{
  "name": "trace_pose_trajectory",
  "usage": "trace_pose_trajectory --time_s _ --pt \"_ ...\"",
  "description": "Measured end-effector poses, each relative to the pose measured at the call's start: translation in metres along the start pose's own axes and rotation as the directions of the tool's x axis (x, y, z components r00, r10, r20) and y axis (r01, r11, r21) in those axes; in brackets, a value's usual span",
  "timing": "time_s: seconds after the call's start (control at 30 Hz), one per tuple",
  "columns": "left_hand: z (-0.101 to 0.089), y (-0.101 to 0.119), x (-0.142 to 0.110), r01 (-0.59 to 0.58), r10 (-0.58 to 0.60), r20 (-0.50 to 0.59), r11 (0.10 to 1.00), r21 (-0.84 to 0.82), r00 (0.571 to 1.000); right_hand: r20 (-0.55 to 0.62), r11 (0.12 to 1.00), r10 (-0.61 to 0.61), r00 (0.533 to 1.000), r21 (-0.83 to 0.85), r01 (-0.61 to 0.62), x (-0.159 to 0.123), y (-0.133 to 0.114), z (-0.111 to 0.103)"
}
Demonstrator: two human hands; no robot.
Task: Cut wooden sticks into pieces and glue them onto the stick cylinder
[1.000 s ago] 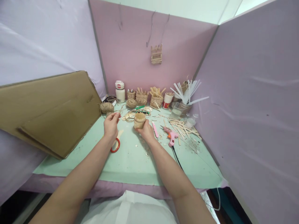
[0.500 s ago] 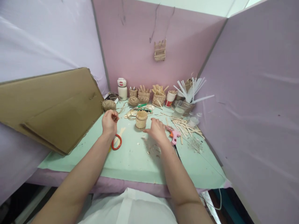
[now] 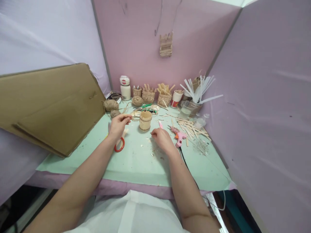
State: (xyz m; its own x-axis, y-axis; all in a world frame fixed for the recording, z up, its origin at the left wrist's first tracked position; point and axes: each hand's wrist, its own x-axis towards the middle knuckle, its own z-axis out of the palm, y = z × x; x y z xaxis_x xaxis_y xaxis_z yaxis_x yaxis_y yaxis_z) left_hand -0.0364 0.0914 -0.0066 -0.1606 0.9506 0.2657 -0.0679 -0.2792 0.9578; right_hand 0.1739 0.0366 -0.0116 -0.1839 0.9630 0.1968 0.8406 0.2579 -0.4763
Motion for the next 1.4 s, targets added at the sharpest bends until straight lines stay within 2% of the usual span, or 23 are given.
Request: trace_pose_trajectory --time_s 0.13,0.3,0.5,0.6,0.73,0.8,0.87,1.03,1.2,1.23,1.27,1.4 --pt "0.003 -0.003 -0.005 0.002 -0.022 0.179 0.994 0.108 0.984 -0.004 1.0 -0.021 1.0 0.01 0.021 0.001 0.003 0.006" --pt "0.002 -0.007 -0.014 -0.105 -0.06 0.445 0.936 0.337 0.894 0.0 0.999 -0.039 0.999 0.004 0.039 -0.002 0.007 0.009" --pt "-0.001 -0.013 -0.015 -0.174 -0.095 0.547 0.891 0.419 0.832 0.038 0.997 -0.075 0.996 -0.003 0.075 0.0 0.009 0.013" --pt "0.003 -0.015 -0.017 -0.265 -0.101 0.637 0.852 0.452 0.764 0.057 0.997 -0.081 0.995 -0.01 0.081 -0.001 0.011 0.013" --pt "0.012 -0.016 -0.027 -0.521 -0.057 0.778 0.711 0.472 0.626 0.076 0.996 -0.084 0.994 -0.023 0.086 -0.003 0.011 0.012" --pt "0.016 -0.018 -0.031 -0.599 -0.035 0.802 0.646 0.473 0.596 0.084 0.996 -0.083 0.993 -0.031 0.086 -0.003 0.01 0.012" --pt "0.019 -0.02 -0.033 -0.627 -0.024 0.802 0.61 0.485 0.597 0.092 0.996 -0.081 0.992 -0.039 0.085 -0.004 0.008 0.011" --pt "0.02 -0.022 -0.031 -0.613 -0.031 0.773 0.589 0.526 0.633 0.117 0.995 -0.075 0.99 -0.053 0.082 -0.005 0.003 0.007" --pt "0.02 -0.021 -0.028 -0.558 -0.047 0.667 0.506 0.658 0.743 0.119 0.996 -0.05 0.992 -0.07 0.059 -0.005 0.0 0.008" --pt "0.02 -0.021 -0.028 -0.556 -0.038 0.658 0.498 0.665 0.752 0.117 0.996 -0.044 0.992 -0.074 0.053 -0.006 -0.001 0.009" --pt "0.02 -0.021 -0.029 -0.566 -0.026 0.666 0.503 0.654 0.746 0.114 0.996 -0.036 0.993 -0.079 0.045 -0.006 -0.002 0.009" --pt "0.023 -0.02 -0.032 -0.616 -0.002 0.751 0.571 0.542 0.66 0.093 0.995 -0.01 0.996 -0.094 0.018 -0.005 -0.002 0.01"
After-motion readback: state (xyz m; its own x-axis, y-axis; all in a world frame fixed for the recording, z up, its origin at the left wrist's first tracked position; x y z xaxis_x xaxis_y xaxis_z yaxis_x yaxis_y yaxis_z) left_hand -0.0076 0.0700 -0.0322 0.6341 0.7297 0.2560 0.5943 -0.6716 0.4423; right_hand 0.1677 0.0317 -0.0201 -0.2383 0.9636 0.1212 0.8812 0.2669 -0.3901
